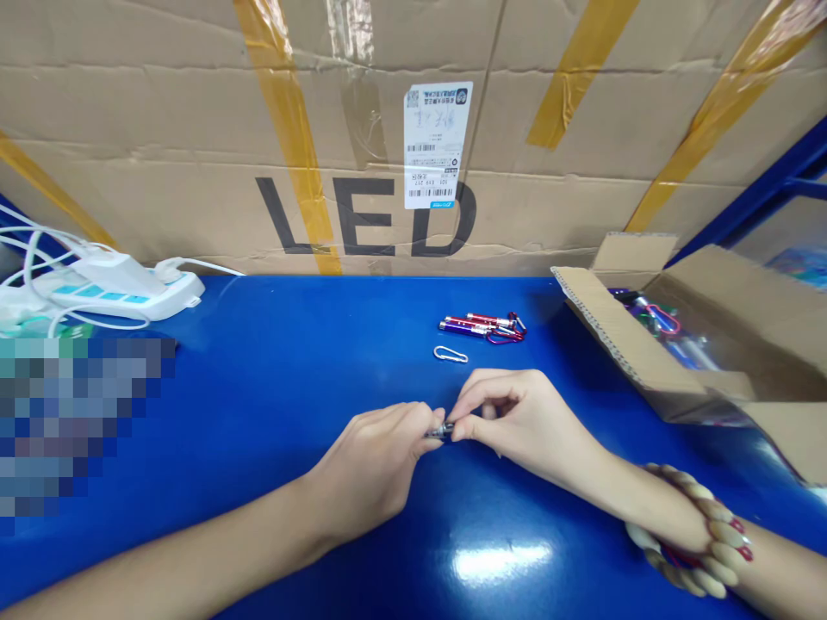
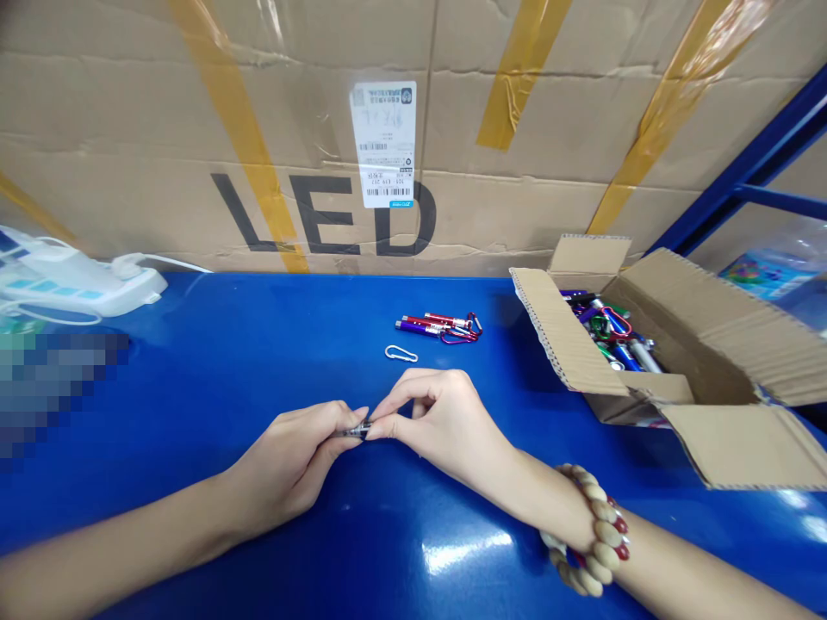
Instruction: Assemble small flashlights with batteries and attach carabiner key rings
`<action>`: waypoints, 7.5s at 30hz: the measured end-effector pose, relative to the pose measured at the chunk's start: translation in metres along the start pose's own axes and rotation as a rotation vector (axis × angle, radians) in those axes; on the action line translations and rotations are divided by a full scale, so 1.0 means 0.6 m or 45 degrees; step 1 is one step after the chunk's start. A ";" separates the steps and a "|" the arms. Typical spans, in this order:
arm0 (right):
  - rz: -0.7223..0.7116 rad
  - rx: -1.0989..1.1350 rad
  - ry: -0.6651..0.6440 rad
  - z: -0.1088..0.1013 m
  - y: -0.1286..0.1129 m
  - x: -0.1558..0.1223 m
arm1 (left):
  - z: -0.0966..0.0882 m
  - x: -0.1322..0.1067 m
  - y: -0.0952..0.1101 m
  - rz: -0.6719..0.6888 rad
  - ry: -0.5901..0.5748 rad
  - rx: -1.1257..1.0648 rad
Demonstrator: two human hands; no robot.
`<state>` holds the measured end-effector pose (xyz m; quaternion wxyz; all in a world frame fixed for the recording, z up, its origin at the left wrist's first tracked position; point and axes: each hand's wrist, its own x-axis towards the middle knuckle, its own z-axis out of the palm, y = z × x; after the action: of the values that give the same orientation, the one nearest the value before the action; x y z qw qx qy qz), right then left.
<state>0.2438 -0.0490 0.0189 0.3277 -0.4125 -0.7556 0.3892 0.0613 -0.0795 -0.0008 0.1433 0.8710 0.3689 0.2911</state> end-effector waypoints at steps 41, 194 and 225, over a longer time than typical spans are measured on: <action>-0.118 -0.090 -0.081 -0.021 0.015 0.017 | -0.004 0.013 -0.007 0.096 -0.022 -0.063; -0.776 -0.735 -0.042 -0.009 0.016 -0.003 | -0.007 0.023 0.007 -0.725 0.142 -1.071; -0.760 -0.589 0.261 -0.012 0.006 -0.007 | -0.013 0.017 0.010 -0.556 -0.288 -1.196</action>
<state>0.2526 -0.0492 0.0185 0.3987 -0.2741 -0.8736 0.0530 0.0655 -0.0762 0.0122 0.6140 0.6420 0.3538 0.2927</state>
